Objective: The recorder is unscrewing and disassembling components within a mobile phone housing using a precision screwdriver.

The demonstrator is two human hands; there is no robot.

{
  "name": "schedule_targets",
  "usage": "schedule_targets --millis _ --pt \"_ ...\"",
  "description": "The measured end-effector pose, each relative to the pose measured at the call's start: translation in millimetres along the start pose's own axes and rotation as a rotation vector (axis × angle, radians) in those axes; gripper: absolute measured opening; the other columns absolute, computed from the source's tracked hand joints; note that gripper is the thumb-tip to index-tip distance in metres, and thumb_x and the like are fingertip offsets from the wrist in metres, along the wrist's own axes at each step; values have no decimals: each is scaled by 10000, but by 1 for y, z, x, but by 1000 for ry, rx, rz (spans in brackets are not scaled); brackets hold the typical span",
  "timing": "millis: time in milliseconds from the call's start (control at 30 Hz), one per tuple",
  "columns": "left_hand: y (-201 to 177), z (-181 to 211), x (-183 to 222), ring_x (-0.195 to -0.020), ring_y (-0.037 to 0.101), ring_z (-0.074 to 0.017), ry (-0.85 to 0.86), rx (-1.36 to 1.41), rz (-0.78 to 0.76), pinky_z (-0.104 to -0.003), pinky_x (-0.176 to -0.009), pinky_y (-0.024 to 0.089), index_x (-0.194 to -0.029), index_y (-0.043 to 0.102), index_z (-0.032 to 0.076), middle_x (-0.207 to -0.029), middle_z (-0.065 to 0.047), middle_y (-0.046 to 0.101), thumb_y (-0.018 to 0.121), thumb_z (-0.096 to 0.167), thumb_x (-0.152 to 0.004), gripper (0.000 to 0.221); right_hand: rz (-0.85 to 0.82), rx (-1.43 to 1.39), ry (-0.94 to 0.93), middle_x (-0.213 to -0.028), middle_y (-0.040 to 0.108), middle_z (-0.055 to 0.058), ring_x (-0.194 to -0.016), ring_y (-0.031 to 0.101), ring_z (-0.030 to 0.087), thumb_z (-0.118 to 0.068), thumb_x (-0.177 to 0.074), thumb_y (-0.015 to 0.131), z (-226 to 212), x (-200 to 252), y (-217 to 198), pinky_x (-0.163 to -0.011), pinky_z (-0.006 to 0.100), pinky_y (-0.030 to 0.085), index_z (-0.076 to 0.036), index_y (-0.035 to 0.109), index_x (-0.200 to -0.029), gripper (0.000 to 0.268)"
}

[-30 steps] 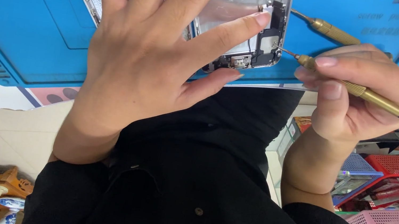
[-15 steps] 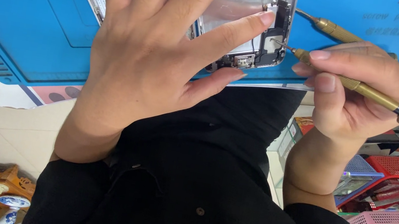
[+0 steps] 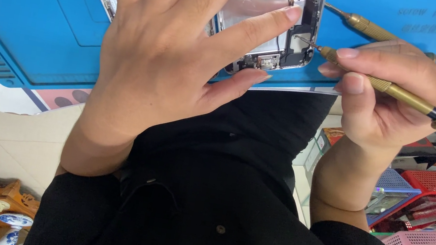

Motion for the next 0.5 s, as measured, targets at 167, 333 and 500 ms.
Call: schedule_targets --millis 167,333,500 --pt "2 0 1 -1392 418 -330 4 -9 8 -571 -1147 232 -1456 664 202 -1521 -115 476 799 307 -880 601 -2 -16 4 -978 730 156 -828 757 221 -68 -1141 741 0 1 0 -760 253 612 55 708 -1124 128" --pt "1 0 1 -1393 414 -332 0 -11 5 -577 -1147 234 -1455 664 206 -1520 -113 476 799 311 -877 603 5 5 11 -965 731 163 -816 756 224 -69 -1132 737 -3 0 1 -740 258 584 55 705 -1141 129" --pt "3 0 2 -1395 413 -327 -3 -2 -1 -578 -1146 235 -1464 657 206 -1523 -112 468 796 309 -885 605 0 -1 24 -964 724 168 -804 748 215 -80 -1136 735 -1 0 1 -736 253 604 60 695 -1117 147"
Point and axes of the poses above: each hand's wrist, its own x-axis away from the middle knuckle, its own y-axis out of the palm, z = x × y, the point moved 3 cm from there along -x, towards the middle knuckle
